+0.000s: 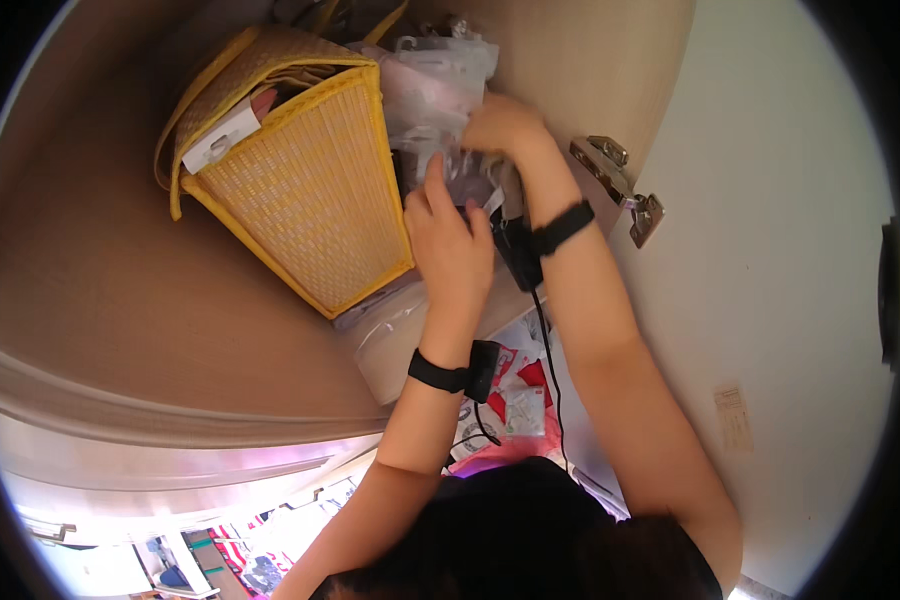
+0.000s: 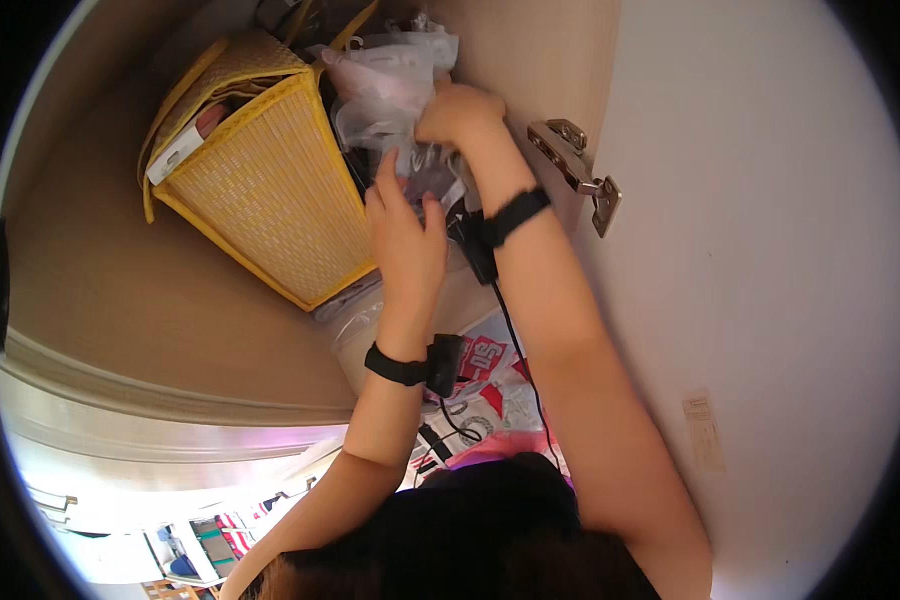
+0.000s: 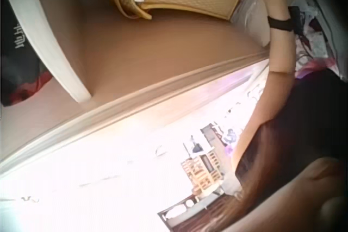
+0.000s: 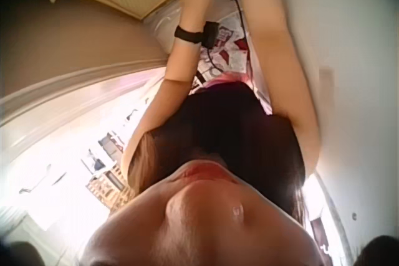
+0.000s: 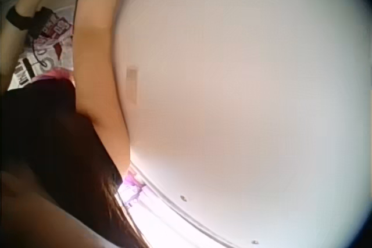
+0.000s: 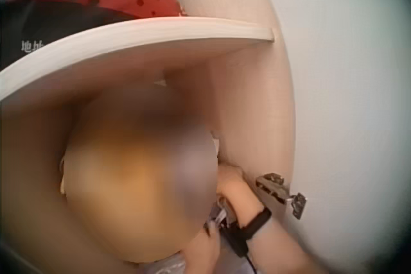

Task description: Cleaning the surfaces of a wardrobe and organizing items inside drawers and shelves.

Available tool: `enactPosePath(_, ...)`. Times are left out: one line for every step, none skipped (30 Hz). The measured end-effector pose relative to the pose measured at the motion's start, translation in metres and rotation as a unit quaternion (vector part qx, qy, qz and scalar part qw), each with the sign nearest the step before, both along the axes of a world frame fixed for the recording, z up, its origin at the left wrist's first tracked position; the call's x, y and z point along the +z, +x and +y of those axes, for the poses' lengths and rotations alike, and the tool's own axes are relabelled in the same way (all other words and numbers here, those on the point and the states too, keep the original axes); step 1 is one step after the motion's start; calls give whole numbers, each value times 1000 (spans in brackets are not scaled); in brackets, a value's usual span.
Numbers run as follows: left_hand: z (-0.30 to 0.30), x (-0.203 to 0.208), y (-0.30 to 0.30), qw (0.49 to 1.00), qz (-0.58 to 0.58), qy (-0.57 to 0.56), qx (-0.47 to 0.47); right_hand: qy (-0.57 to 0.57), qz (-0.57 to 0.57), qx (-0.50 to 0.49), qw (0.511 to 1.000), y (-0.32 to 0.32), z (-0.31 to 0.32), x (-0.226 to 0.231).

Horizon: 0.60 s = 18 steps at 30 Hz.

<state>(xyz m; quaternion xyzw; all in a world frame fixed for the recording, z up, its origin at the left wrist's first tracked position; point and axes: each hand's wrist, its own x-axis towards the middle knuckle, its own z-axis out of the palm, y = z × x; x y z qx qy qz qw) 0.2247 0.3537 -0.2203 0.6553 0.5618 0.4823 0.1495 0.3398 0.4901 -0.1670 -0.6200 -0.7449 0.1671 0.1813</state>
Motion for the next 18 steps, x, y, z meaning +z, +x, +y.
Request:
enactPosePath(5,1,3,1000,2,3,-1,3,2,-1,1000,1,14,5)
enactPosePath(14,0,7,993,39,111,-8,23,28,-32,999,-2,27,7)
enactPosePath(26,-3,9,973,75,219,-15,43,54,-63,996,-8,38,5)
enactPosePath(37,-11,2,974,104,200,-2,132,42,-144,980,-28,36,-3)
enactPosePath(49,-20,-5,974,108,200,-1,132,46,-143,980,-41,37,-3)
enactPosePath(58,-33,-12,972,163,167,31,123,14,-149,981,-52,33,-6)
enactPosePath(65,-40,-14,965,216,136,62,116,-18,-154,981,-57,29,-7)
enactPosePath(72,-46,-15,963,215,150,66,149,-21,-157,976,-62,28,-13)
enactPosePath(73,-46,-14,963,215,149,64,147,-21,-159,976,-58,30,-16)
enactPosePath(75,-45,-17,966,223,124,49,127,-17,-122,984,-52,35,-18)
enactPosePath(75,-43,-17,967,230,101,29,117,-15,-107,987,-39,53,-27)
enactPosePath(74,-38,-13,971,220,88,23,106,-15,-96,990,-23,70,-36)
enactPosePath(71,-30,10,973,211,92,-9,169,45,-64,982,28,99,-60)
enactPosePath(70,-25,-7,977,189,92,-27,192,115,-18,974,20,92,-68)
enactPosePath(65,-21,-11,981,162,92,-55,214,176,22,961,27,80,-73)
enactPosePath(62,-20,-36,972,191,133,10,196,241,55,949,-2,36,-53)
enactPosePath(53,-13,-36,974,193,121,13,216,234,-1,948,-8,-5,-49)
enactPosePath(44,-1,-30,981,167,100,3,225,227,-33,947,-6,-43,-39)
